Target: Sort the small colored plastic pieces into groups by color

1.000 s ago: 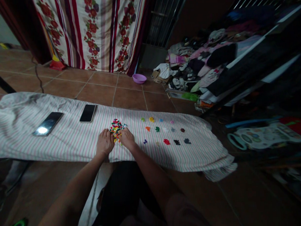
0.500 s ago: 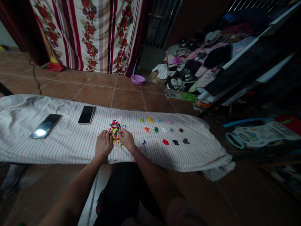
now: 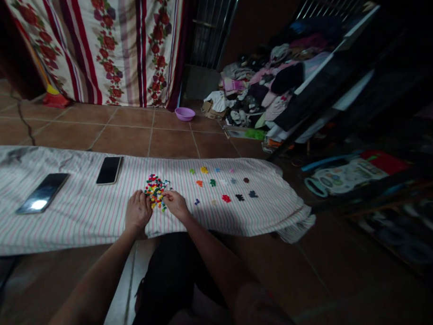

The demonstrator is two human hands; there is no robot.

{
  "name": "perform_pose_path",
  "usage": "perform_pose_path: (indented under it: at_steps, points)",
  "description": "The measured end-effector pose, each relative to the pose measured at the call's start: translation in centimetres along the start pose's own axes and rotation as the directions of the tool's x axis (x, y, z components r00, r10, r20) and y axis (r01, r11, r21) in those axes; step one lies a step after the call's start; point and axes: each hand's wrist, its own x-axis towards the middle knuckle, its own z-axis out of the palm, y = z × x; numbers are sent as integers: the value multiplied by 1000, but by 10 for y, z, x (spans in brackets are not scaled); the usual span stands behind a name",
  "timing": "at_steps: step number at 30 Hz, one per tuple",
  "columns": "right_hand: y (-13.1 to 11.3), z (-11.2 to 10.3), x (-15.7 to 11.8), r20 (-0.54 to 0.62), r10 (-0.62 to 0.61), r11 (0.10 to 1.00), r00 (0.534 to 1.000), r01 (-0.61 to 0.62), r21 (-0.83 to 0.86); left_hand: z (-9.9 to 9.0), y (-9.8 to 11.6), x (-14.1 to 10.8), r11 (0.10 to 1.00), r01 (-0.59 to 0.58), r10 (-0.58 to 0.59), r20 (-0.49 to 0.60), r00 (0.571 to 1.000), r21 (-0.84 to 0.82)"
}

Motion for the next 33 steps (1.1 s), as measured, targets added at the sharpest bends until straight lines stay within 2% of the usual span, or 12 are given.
perform_pose_path:
  at_steps: [7,10,14,18,21,26,28,33]
  points:
    - [19,-23,-15,-44,-26,999,999,28,45,-4,-3,1,999,-50,51,41,998,-15]
    - [27,-38,-23,-73,-3,996,997,10,87,-5,-3,1,998,-69,69,14,997,-12]
    - [44,-59,-35,-138,33,994,990,-17,112,-7,-1,1,996,-91,91,-31,995,0]
    - [66,-87,-47,-251,74,991,965,-44,123,-8,0,2,994,-107,107,-18,994,5]
    - [84,-113,-54,-391,92,993,916,-55,103,-9,-1,3,996,-92,92,14,996,-2]
    - [117,-160,-64,-623,70,995,779,-99,-12,-8,-2,3,997,-76,76,22,997,-15]
    - [131,-177,-68,-674,47,989,737,-128,-71,-7,-3,2,997,-82,82,17,996,-8]
    - [158,-203,-75,-726,26,965,687,-206,-160,-5,-7,1,991,-121,120,26,992,64]
